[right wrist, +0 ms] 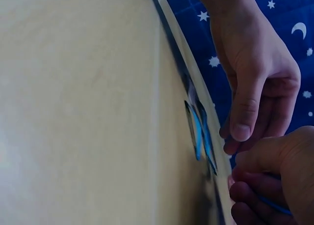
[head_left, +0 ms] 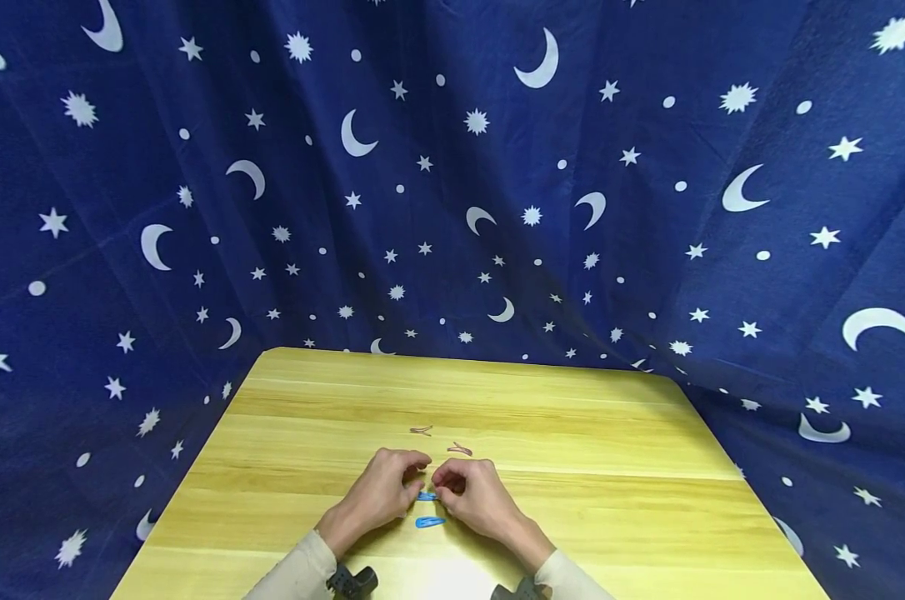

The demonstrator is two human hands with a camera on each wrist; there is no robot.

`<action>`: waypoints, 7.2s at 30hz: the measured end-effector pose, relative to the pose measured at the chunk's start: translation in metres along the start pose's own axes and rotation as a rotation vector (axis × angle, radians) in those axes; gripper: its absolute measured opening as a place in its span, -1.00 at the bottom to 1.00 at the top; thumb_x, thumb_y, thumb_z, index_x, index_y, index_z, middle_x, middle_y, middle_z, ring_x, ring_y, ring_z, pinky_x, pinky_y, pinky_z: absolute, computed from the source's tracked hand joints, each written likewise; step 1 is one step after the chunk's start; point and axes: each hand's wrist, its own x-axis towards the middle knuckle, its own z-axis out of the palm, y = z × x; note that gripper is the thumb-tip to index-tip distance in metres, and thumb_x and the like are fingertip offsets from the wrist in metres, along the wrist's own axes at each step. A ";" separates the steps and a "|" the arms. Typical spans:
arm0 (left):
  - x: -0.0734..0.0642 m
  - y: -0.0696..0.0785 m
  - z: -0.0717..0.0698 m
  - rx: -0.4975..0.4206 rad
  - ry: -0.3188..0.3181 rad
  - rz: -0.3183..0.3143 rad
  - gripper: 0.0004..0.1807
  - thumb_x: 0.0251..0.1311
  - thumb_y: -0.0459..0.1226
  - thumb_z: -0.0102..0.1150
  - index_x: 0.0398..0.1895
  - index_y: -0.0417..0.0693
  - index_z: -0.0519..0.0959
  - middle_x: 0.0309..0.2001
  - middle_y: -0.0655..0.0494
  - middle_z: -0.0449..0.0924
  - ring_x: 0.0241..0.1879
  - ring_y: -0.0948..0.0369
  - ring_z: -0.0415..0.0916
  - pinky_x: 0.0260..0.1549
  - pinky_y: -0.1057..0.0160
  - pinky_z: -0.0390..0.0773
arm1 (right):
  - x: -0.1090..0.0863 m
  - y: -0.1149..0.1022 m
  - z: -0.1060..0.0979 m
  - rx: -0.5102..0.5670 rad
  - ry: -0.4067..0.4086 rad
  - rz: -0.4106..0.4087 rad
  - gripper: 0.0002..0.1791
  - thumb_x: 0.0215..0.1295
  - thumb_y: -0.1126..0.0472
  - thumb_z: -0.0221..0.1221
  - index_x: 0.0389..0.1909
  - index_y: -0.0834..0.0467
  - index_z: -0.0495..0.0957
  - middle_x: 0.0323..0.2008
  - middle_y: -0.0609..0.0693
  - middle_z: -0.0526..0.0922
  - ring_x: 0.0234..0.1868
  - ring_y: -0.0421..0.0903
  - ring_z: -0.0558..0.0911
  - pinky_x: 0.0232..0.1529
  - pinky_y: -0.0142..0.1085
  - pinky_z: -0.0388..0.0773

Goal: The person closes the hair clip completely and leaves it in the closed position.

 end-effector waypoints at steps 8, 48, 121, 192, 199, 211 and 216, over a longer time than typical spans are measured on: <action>0.008 0.000 -0.007 -0.040 0.036 0.000 -0.64 0.24 -0.48 0.49 0.12 -0.29 0.75 0.01 -0.16 0.85 -0.05 -0.02 0.86 -0.06 0.09 0.85 | 0.003 -0.001 -0.015 -0.018 0.076 -0.022 -0.88 0.34 0.41 0.45 -0.15 0.23 0.79 -0.23 0.02 0.87 -0.24 -0.26 0.80 -0.20 -0.39 0.80; 0.064 -0.010 0.023 -0.096 -0.050 -0.019 -0.62 0.38 -0.38 0.46 0.23 -0.24 0.73 0.16 -0.09 0.82 0.15 0.00 0.79 0.19 0.04 0.77 | 0.018 0.033 -0.041 -0.065 0.271 0.101 -0.74 0.24 0.42 0.52 -0.06 0.21 0.81 -0.17 0.01 0.89 -0.17 -0.03 0.85 -0.06 -0.18 0.84; 0.053 0.001 0.022 -0.225 0.083 -0.005 -0.86 0.40 -0.45 0.39 -0.13 -0.06 0.82 -0.21 0.12 0.88 -0.29 0.38 0.76 -0.26 0.42 0.73 | 0.012 0.019 -0.029 0.016 0.317 0.122 -0.83 0.35 0.37 0.48 -0.18 0.02 0.83 -0.26 -0.02 0.89 -0.23 -0.22 0.84 -0.07 -0.36 0.79; 0.030 0.002 -0.005 -0.345 0.083 -0.082 -0.88 0.38 -0.47 0.40 -0.17 -0.10 0.82 -0.28 0.22 0.85 -0.34 0.39 0.73 -0.27 0.37 0.73 | 0.020 -0.003 -0.022 0.200 0.226 0.099 -0.74 0.34 0.54 0.32 -0.32 0.11 0.80 -0.30 -0.02 0.86 -0.25 -0.19 0.81 -0.03 -0.35 0.78; 0.026 0.000 -0.009 -0.354 0.099 -0.095 -0.87 0.36 -0.46 0.43 -0.19 -0.04 0.83 -0.25 0.20 0.86 -0.31 0.35 0.76 -0.23 0.36 0.75 | 0.023 -0.005 -0.019 0.201 0.206 0.086 -0.78 0.37 0.51 0.34 -0.30 0.12 0.81 -0.29 -0.02 0.87 -0.22 -0.19 0.81 -0.01 -0.35 0.77; 0.019 -0.006 -0.021 -0.345 0.106 -0.122 -0.86 0.37 -0.44 0.43 -0.19 0.00 0.83 -0.22 0.20 0.87 -0.30 0.29 0.79 -0.22 0.35 0.76 | 0.033 -0.010 -0.012 0.183 0.147 0.082 -0.80 0.39 0.45 0.35 -0.26 0.08 0.81 -0.27 -0.07 0.88 -0.21 -0.24 0.81 0.00 -0.34 0.77; 0.015 -0.010 -0.022 -0.341 0.115 -0.135 -0.84 0.37 -0.44 0.44 -0.20 0.03 0.82 -0.18 0.19 0.87 -0.31 0.33 0.77 -0.21 0.36 0.76 | 0.036 -0.009 -0.008 0.174 0.125 0.073 -0.81 0.39 0.46 0.35 -0.25 0.09 0.81 -0.26 -0.06 0.88 -0.19 -0.23 0.81 -0.01 -0.35 0.77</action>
